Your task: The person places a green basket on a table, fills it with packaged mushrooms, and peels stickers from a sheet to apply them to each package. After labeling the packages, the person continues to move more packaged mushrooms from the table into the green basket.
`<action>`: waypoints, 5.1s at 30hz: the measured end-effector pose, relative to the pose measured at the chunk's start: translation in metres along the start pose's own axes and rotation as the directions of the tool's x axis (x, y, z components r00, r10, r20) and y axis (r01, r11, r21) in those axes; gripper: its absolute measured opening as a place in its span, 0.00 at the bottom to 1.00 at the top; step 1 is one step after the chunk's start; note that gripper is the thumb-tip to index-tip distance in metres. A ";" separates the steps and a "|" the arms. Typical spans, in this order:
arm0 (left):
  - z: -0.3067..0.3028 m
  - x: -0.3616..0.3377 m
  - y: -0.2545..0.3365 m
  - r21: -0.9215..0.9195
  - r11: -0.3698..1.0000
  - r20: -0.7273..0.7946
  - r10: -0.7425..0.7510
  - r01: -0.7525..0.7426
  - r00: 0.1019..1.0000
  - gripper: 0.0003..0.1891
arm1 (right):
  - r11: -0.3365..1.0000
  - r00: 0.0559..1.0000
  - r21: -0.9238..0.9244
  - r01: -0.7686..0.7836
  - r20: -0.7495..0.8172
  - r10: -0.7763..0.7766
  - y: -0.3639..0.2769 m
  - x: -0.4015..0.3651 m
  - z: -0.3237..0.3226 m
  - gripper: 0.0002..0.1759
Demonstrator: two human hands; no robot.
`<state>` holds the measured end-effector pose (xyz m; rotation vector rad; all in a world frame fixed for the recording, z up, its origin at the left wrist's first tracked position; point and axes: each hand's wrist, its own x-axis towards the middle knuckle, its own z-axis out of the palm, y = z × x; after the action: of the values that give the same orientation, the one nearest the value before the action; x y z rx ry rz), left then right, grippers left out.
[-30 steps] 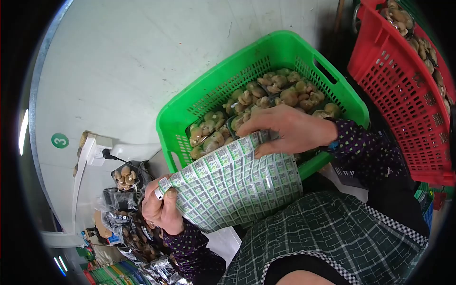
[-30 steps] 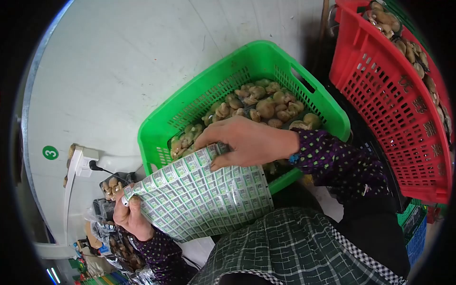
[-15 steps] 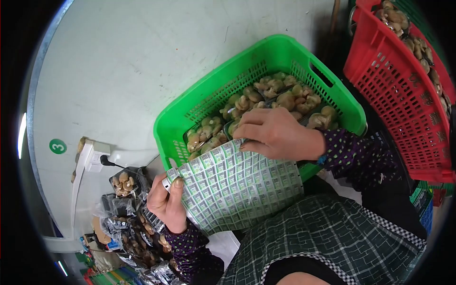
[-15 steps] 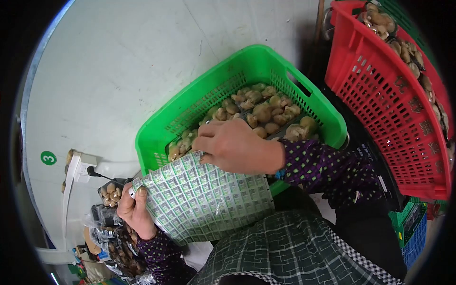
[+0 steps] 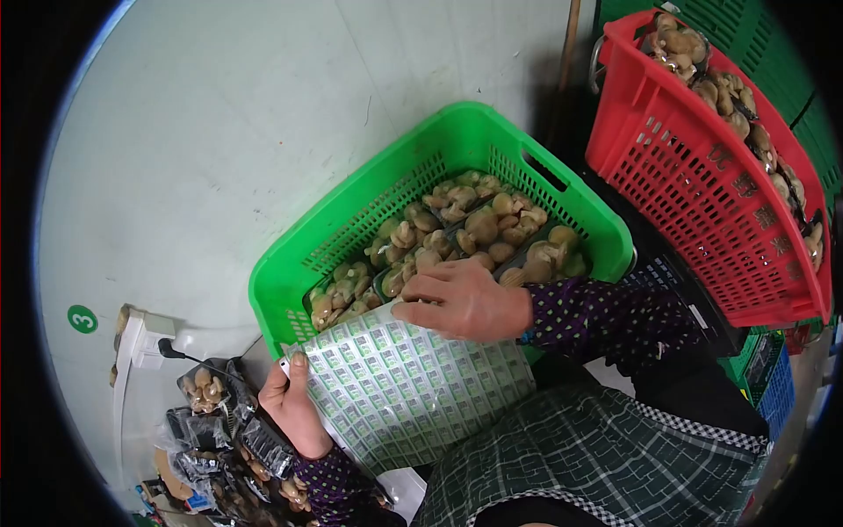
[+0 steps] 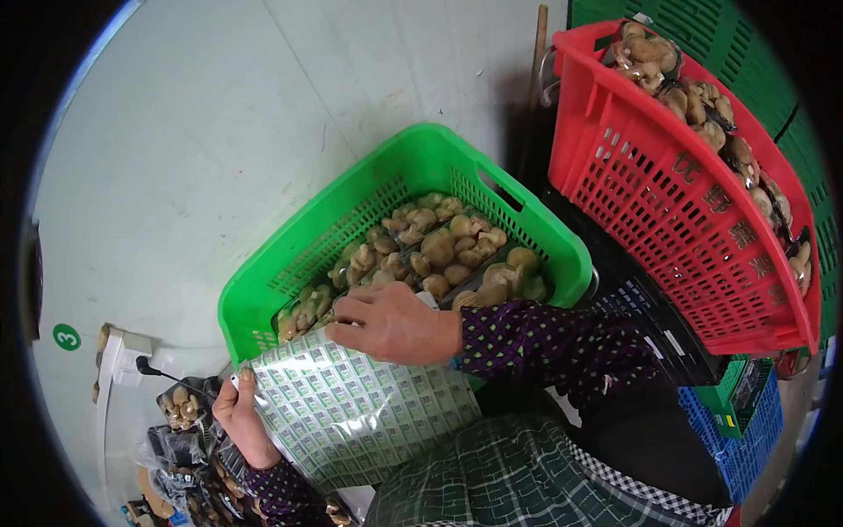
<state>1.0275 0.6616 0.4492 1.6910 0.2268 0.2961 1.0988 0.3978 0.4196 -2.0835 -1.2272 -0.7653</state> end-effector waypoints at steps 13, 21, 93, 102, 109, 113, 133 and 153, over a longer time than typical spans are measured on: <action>-0.019 -0.009 -0.036 -0.040 0.998 -0.170 -0.060 0.054 0.984 0.07 | 0.181 0.190 -0.202 -0.963 -0.029 0.981 0.253 -0.070 0.051 0.12; -0.028 -0.011 -0.055 -0.153 0.984 -0.132 -0.113 0.092 0.985 0.08 | 0.325 0.339 -0.502 -0.801 0.066 0.938 0.215 -0.037 -0.011 0.14; -0.093 -0.068 0.015 0.140 0.904 -0.055 0.415 -0.404 0.908 0.09 | 0.895 0.950 0.437 -0.087 0.307 -0.057 -0.092 0.095 0.034 0.12; -0.076 -0.065 -0.009 0.014 0.994 -0.271 0.109 -0.110 0.956 0.06 | 0.982 0.971 0.068 0.175 0.153 -0.184 -0.073 0.060 0.043 0.07; -0.110 -0.073 -0.032 -0.185 0.982 -0.402 -0.048 -0.029 0.914 0.08 | 0.378 0.334 -0.069 -0.923 0.339 0.880 0.083 -0.035 0.033 0.13; -0.113 -0.070 -0.033 -0.149 0.989 -0.410 -0.038 -0.025 0.911 0.08 | 0.491 0.407 -0.239 -0.837 0.327 0.853 0.097 -0.053 0.061 0.15; -0.110 -0.076 0.012 0.099 0.971 -0.196 0.234 -0.218 0.952 0.07 | 0.675 0.669 0.293 -0.677 0.627 0.400 0.015 0.145 0.078 0.21; -0.103 -0.071 0.008 0.301 0.947 -0.155 0.165 -0.112 0.974 0.06 | 0.967 0.934 0.110 0.228 0.256 -0.249 -0.130 0.129 0.088 0.13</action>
<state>0.9264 0.7346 0.4658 1.9785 0.2954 0.5433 1.0505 0.5852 0.4820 -2.0443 -1.6560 -0.5375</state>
